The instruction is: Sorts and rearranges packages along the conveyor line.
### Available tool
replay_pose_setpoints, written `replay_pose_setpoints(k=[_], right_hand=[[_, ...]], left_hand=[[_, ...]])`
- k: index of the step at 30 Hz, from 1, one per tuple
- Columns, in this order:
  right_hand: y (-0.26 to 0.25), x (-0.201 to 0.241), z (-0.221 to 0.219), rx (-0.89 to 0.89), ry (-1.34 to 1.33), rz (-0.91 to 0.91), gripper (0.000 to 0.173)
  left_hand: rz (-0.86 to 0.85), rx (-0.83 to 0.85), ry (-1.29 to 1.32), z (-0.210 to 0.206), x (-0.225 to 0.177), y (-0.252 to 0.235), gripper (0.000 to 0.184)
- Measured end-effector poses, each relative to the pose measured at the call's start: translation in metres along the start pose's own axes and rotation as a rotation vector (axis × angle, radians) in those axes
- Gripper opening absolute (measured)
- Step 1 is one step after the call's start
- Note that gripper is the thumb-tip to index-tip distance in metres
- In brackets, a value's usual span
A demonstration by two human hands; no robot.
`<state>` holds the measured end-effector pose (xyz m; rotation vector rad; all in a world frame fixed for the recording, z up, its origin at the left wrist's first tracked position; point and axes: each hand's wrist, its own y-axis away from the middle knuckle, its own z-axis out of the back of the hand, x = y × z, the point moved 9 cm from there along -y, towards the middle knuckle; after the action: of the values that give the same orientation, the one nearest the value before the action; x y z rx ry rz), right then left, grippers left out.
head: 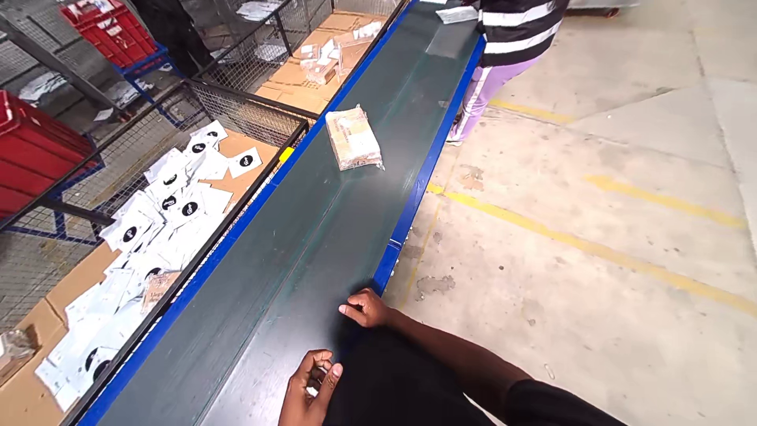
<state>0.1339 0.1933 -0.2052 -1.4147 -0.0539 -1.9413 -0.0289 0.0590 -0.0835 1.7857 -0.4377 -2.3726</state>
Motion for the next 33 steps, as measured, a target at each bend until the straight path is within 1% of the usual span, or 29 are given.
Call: replay_pose_setpoints(k=[2,4,6,7,9,10,12,14,16,17,19,21,22,23,24,25,26,27,28,29,30,31,33], right_hand=[[-0.012,0.002,0.004,0.009,0.008,-0.068,0.048],[-0.024,-0.002,0.008,0.023,0.033,-0.183,0.042],[-0.035,-0.011,0.014,-0.004,0.033,-0.297,0.035],[-0.039,-0.018,0.017,-0.030,0.005,-0.365,0.032],[-0.044,-0.034,0.023,-0.102,-0.138,-0.549,0.033],[-0.046,-0.040,0.027,-0.161,-0.239,-0.639,0.036],[-0.053,-0.049,0.038,-0.312,-0.467,-0.768,0.048],[-0.060,-0.057,0.054,-0.523,-0.659,-0.847,0.063],[-0.064,-0.071,0.068,-0.766,-0.769,-0.944,0.073],[-0.067,-0.080,0.071,-0.857,-0.791,-0.989,0.075],[-0.079,-0.097,0.070,-0.959,-0.755,-1.024,0.078],[-0.109,-0.107,0.058,-0.970,-0.678,-1.022,0.080],[-0.128,-0.109,0.045,-0.948,-0.636,-1.026,0.080],[-0.147,-0.107,0.029,-0.890,-0.589,-1.025,0.079],[-0.167,-0.102,0.008,-0.744,-0.531,-1.004,0.079],[-0.184,-0.091,-0.017,-0.492,-0.458,-0.919,0.073],[-0.195,-0.074,-0.047,-0.156,-0.371,-0.762,0.061],[-0.199,-0.053,-0.081,0.221,-0.267,-0.598,0.050],[-0.195,-0.030,-0.116,0.560,-0.159,-0.439,0.042],[-0.185,-0.010,-0.146,0.788,-0.062,-0.274,0.037],[-0.171,0.008,-0.168,0.905,0.003,-0.142,0.034],[-0.156,0.024,-0.181,0.926,0.021,-0.064,0.033],[-0.128,0.049,-0.192,0.876,-0.059,-0.056,0.033]], left_hand=[[0.001,-0.013,0.000,0.002,0.001,0.001,0.033],[-0.005,-0.019,-0.004,0.002,0.003,0.001,0.033],[-0.008,-0.024,-0.001,0.001,0.004,0.000,0.034],[-0.005,-0.026,0.001,0.001,0.005,0.000,0.035],[0.009,-0.032,0.009,0.002,0.007,0.001,0.036],[0.016,-0.035,0.013,0.002,0.009,0.002,0.036],[0.038,-0.041,0.022,0.003,0.010,0.003,0.037],[0.056,-0.047,0.028,0.003,0.014,0.004,0.038],[0.059,-0.052,0.035,0.003,0.015,0.004,0.038],[0.060,-0.055,0.040,0.004,0.016,0.003,0.038],[0.056,-0.056,0.051,0.006,0.015,0.004,0.038],[0.058,-0.060,0.062,0.009,0.013,0.003,0.039],[0.062,-0.066,0.059,0.011,0.013,0.003,0.040],[0.064,-0.070,0.054,0.013,0.012,0.003,0.041],[0.065,-0.073,0.052,0.014,0.013,0.004,0.041],[0.063,-0.081,0.052,0.014,0.013,0.005,0.042],[0.063,-0.088,0.054,0.015,0.014,0.007,0.042],[0.060,-0.096,0.054,0.017,0.014,0.008,0.042],[0.054,-0.107,0.052,0.019,0.014,0.008,0.042],[0.053,-0.120,0.049,0.021,0.014,0.010,0.042],[0.054,-0.135,0.052,0.021,0.015,0.012,0.041],[0.059,-0.150,0.059,0.021,0.016,0.016,0.041],[0.063,-0.193,0.077,0.023,0.019,0.021,0.041]])
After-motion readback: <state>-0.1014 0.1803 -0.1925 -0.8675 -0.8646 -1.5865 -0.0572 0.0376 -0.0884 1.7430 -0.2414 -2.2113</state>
